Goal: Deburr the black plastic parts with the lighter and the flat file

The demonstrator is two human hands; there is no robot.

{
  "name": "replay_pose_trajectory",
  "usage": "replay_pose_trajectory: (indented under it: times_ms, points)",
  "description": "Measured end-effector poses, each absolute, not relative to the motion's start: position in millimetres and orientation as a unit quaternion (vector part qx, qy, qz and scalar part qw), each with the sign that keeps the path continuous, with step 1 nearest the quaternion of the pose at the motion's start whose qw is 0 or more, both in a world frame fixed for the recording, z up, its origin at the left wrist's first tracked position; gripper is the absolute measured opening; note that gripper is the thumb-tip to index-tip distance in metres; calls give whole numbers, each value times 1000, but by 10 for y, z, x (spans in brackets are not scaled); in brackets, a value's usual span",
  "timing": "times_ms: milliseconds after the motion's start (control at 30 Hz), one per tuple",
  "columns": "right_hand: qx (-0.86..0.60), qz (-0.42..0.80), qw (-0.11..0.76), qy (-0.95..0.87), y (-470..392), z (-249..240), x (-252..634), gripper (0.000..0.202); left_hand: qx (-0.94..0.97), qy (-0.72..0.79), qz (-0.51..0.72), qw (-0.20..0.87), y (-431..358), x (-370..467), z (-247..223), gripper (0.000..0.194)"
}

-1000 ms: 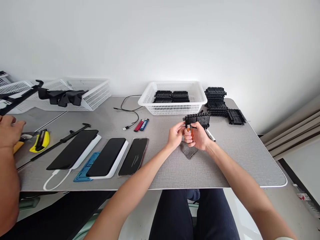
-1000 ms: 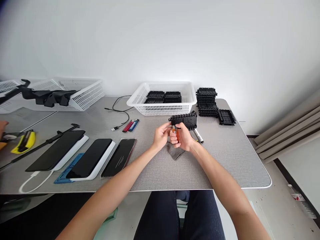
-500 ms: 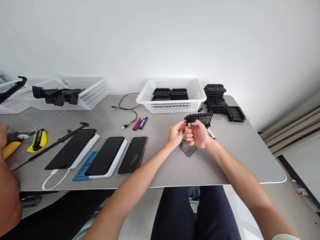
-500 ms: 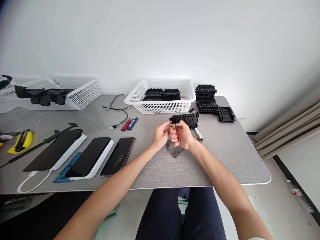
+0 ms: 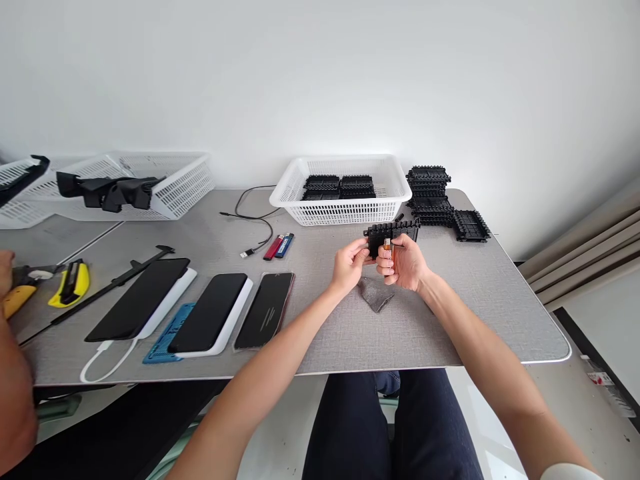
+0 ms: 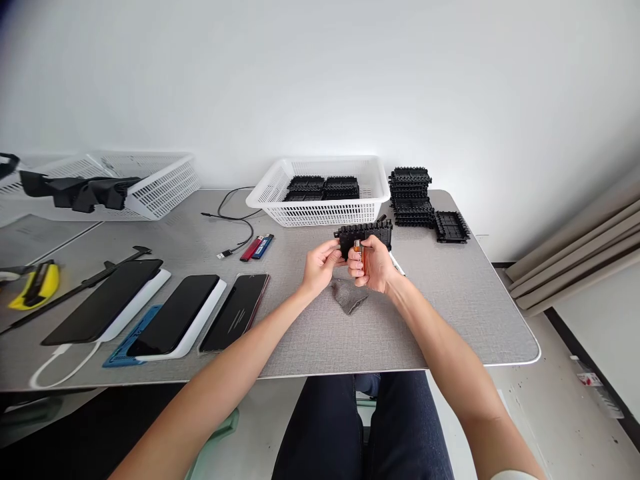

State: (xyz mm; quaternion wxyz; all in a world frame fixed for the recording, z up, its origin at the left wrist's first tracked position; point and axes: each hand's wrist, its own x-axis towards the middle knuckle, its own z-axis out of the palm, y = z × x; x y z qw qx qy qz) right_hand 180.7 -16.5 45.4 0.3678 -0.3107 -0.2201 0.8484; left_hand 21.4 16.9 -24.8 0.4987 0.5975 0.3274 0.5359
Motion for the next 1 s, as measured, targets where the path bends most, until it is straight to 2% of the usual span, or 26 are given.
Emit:
replay_pose_trajectory:
  times_ms: [200, 667, 833, 1000]
  points:
    - [-334, 838, 381, -203, -139, 485, 1914, 19, 577, 331, 545, 510, 199, 199, -271, 66]
    - [-329, 810, 446, -191, -74, 445, 2264, 24, 566, 326, 559, 510, 241, 158, -262, 63]
    - [-318, 816, 425, -230, -119, 468, 2177, 27, 563, 329, 564, 507, 242, 158, -260, 63]
    - [-320, 827, 353, -299, -175, 384, 1893, 32, 576, 340, 556, 494, 214, 195, -248, 61]
